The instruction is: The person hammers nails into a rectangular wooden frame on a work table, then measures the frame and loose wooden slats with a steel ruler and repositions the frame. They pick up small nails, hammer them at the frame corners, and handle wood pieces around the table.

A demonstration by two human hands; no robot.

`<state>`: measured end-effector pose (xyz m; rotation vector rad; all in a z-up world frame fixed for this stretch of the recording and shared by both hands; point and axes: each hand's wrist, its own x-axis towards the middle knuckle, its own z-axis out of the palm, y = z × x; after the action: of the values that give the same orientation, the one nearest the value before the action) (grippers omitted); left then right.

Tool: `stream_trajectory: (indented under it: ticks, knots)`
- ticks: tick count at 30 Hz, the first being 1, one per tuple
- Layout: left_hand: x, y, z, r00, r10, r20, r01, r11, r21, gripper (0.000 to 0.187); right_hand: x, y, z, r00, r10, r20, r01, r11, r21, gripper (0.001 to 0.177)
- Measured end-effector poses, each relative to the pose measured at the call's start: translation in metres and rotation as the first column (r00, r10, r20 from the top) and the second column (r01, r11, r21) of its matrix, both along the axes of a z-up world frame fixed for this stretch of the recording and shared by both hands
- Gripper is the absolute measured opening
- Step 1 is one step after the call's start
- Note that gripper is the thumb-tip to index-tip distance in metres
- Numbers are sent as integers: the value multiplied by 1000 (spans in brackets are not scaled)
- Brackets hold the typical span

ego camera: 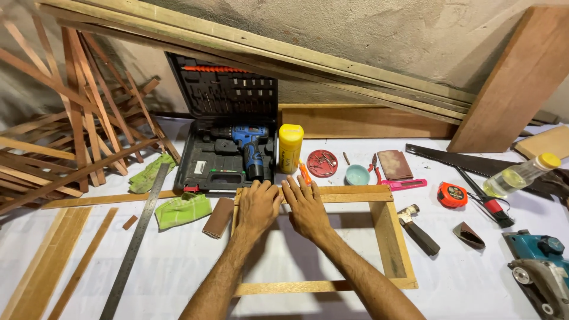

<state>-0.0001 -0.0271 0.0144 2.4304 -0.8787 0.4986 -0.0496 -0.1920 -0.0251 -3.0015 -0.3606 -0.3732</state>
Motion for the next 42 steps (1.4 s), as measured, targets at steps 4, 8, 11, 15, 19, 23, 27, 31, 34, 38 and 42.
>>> stream_trajectory:
  ticks: [4,8,11,15,19,23,27,31,34,38,42]
  knots:
    - [1,-4,-6,999,37,-2,-37,999,13,15,-1,-5,10,998,41,-44,-38,997,70,95]
    - [10,-18,-2,998,54,-10,-52,988,144,14,12,-37,9,968,200,-150,-176,971,162,99]
    - [14,-41,9,999,36,-34,-30,986,161,17,11,-60,57,909,291,-298,-125,873,471,84]
    - [30,-89,1,991,-47,-127,54,997,54,20,56,-133,16,960,272,-68,-202,839,506,45]
    - [55,-138,-19,971,-93,-221,95,995,1,19,90,-184,14,980,135,-145,-71,924,377,36]
    - [86,-177,-43,930,-44,-365,77,994,78,19,119,-213,5,962,-50,-267,83,990,113,32]
    - [113,-202,-55,910,71,-409,47,961,271,35,149,-225,-22,963,-24,-270,18,1000,-26,32]
    - [133,-221,-61,884,116,-453,67,927,368,35,168,-221,-23,932,-17,-363,6,999,-33,26]
    - [142,-229,-65,853,141,-503,86,912,401,30,182,-224,-39,920,-8,-391,-35,994,-102,24]
    - [151,-235,-78,829,169,-533,92,899,428,28,193,-227,-54,917,-5,-398,-25,997,-69,27]
    - [155,-237,-100,846,168,-506,75,901,426,29,192,-226,-51,903,1,-430,-11,1000,-20,29]
